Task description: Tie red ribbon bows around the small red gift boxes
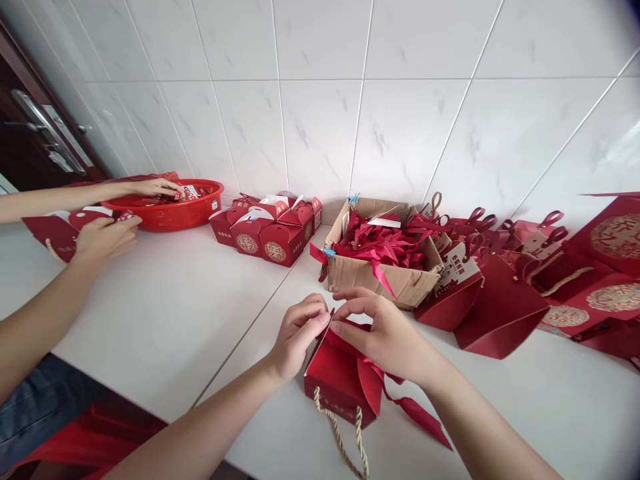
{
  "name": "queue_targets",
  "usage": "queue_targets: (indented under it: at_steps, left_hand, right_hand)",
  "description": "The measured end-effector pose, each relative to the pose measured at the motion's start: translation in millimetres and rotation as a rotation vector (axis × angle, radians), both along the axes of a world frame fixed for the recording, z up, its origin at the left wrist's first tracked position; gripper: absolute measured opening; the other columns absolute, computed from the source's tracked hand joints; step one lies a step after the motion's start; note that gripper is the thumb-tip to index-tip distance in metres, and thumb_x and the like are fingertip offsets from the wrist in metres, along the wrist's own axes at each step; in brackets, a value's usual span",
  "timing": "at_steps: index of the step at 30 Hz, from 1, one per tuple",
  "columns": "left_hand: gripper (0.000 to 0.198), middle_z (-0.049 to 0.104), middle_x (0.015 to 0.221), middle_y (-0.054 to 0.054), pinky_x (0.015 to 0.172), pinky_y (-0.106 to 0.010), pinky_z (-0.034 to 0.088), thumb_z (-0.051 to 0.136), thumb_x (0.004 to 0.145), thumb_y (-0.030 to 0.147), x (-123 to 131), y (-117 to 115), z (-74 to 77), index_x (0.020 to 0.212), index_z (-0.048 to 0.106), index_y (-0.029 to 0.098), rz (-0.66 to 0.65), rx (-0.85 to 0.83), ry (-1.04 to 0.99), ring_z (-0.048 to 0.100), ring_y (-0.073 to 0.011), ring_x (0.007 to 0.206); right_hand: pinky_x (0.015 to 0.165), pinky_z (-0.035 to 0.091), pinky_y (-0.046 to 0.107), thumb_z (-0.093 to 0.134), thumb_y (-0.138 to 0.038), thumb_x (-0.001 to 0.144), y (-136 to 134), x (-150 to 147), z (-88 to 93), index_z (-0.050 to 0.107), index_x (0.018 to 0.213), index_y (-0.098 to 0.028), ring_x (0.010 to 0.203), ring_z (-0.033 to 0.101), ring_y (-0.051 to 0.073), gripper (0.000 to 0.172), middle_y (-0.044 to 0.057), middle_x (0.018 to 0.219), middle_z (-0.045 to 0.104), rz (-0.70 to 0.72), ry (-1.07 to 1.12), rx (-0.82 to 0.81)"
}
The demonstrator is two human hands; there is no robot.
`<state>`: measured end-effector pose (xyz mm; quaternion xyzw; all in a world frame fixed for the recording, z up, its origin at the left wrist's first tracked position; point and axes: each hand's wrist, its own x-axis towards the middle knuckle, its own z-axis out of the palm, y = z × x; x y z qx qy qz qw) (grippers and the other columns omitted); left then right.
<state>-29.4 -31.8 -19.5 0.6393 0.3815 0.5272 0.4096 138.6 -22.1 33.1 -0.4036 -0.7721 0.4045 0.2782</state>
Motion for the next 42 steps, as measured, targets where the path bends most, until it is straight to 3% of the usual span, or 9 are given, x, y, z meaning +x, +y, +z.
queue_targets:
  at_steps: [6, 11, 14, 19, 21, 26, 31, 35, 42]
  left_hand:
    - [0.035, 0.04, 0.063, 0.0, 0.058, -0.029, 0.031, 0.051, 0.087, 0.033, -0.6, 0.3, 6.2, 0.056, 0.045, 0.018, -0.049, -0.074, -0.134, 0.038, -0.0145, 0.061]
    - [0.032, 0.053, 0.074, -0.002, 0.063, -0.027, 0.042, 0.055, 0.085, 0.034, -9.1, 6.1, 19.2, 0.059, 0.047, 0.016, -0.181, -0.206, -0.648, 0.053, -0.0154, 0.07]
    - [0.027, 0.059, 0.08, -0.002, 0.063, -0.027, 0.049, 0.047, 0.09, 0.031, -22.9, 14.8, 24.4, 0.067, 0.052, 0.017, -0.152, -0.337, -0.978, 0.06, -0.0146, 0.073]
    - [0.033, 0.047, 0.058, 0.005, 0.046, -0.013, 0.04, 0.029, 0.097, 0.019, -50.5, 28.2, 34.5, 0.068, 0.046, 0.017, -0.054, -0.256, -1.238, 0.044, -0.0027, 0.045]
    - [0.034, 0.037, 0.052, 0.006, 0.038, -0.014, 0.03, 0.031, 0.096, 0.021, -55.7, 29.5, 37.3, 0.063, 0.039, 0.018, 0.088, -0.181, -1.044, 0.031, -0.0035, 0.038]
    - [0.03, 0.04, 0.055, 0.004, 0.047, -0.02, 0.029, 0.049, 0.086, 0.029, -42.8, 25.9, 27.4, 0.06, 0.04, 0.018, 0.539, -0.011, -0.179, 0.033, -0.0084, 0.048]
    - [0.032, 0.041, 0.053, 0.005, 0.052, -0.023, 0.029, 0.052, 0.081, 0.038, -25.1, 24.1, 9.8, 0.058, 0.039, 0.02, 0.341, -0.048, 0.776, 0.036, -0.0114, 0.051]
    - [0.033, 0.044, 0.052, 0.004, 0.048, -0.024, 0.026, 0.048, 0.081, 0.04, -25.0, 27.0, 6.6, 0.058, 0.036, 0.021, 0.295, -0.14, 0.978, 0.036, -0.0122, 0.047]
    - [0.034, 0.06, 0.075, -0.005, 0.054, -0.027, 0.034, 0.045, 0.081, 0.047, -26.7, 30.0, 3.0, 0.066, 0.058, 0.021, 0.331, -0.199, 1.022, 0.053, -0.0179, 0.059]
  right_hand:
    - [0.096, 0.04, 0.035, 0.055, -0.026, 0.083, -1.1, 0.8, 5.0, 0.068, 0.085, -0.024, 0.115, 0.053, 0.021, 0.013, 0.005, 0.12, 0.057, 0.013, -0.054, 0.085]
    - [0.076, 0.044, 0.033, 0.045, -0.002, 0.076, 2.2, 32.6, 13.5, 0.063, 0.095, -0.02, 0.095, 0.059, 0.022, 0.032, 0.007, 0.103, 0.063, -0.092, -0.458, 0.218]
    - [0.062, 0.042, 0.03, 0.053, -0.001, 0.065, 2.4, 54.3, 15.2, 0.066, 0.098, -0.021, 0.083, 0.062, 0.024, 0.041, 0.008, 0.095, 0.067, -0.054, -0.759, 0.053]
    - [0.051, 0.037, 0.026, 0.073, -0.031, 0.059, 1.6, 54.4, 14.8, 0.072, 0.085, -0.024, 0.063, 0.058, 0.018, 0.026, 0.001, 0.077, 0.068, 0.222, -0.674, -0.209]
    - [0.047, 0.032, 0.025, 0.066, -0.027, 0.065, 2.6, 49.6, 13.3, 0.071, 0.07, -0.024, 0.053, 0.051, 0.013, 0.008, -0.002, 0.063, 0.062, 0.231, -0.652, -0.19]
    - [0.043, 0.022, 0.026, 0.057, -0.016, 0.063, 6.8, 56.6, 14.0, 0.06, 0.049, -0.021, 0.041, 0.037, 0.009, 0.015, -0.002, 0.045, 0.047, 0.149, -0.681, -0.129]
    - [0.049, 0.034, 0.026, 0.056, -0.022, 0.07, 11.2, 80.2, 23.8, 0.066, 0.058, -0.022, 0.055, 0.053, 0.016, 0.016, 0.004, 0.059, 0.061, -0.018, -0.544, -0.064]
    - [0.052, 0.037, 0.027, 0.055, -0.027, 0.075, 12.0, 96.6, 30.6, 0.063, 0.058, -0.023, 0.057, 0.055, 0.017, 0.019, 0.004, 0.061, 0.063, -0.059, -0.533, -0.022]
    - [0.047, 0.033, 0.026, 0.053, -0.036, 0.079, 9.0, 107.7, 35.5, 0.06, 0.062, -0.021, 0.052, 0.049, 0.015, 0.025, 0.004, 0.059, 0.062, -0.117, -0.526, -0.069]
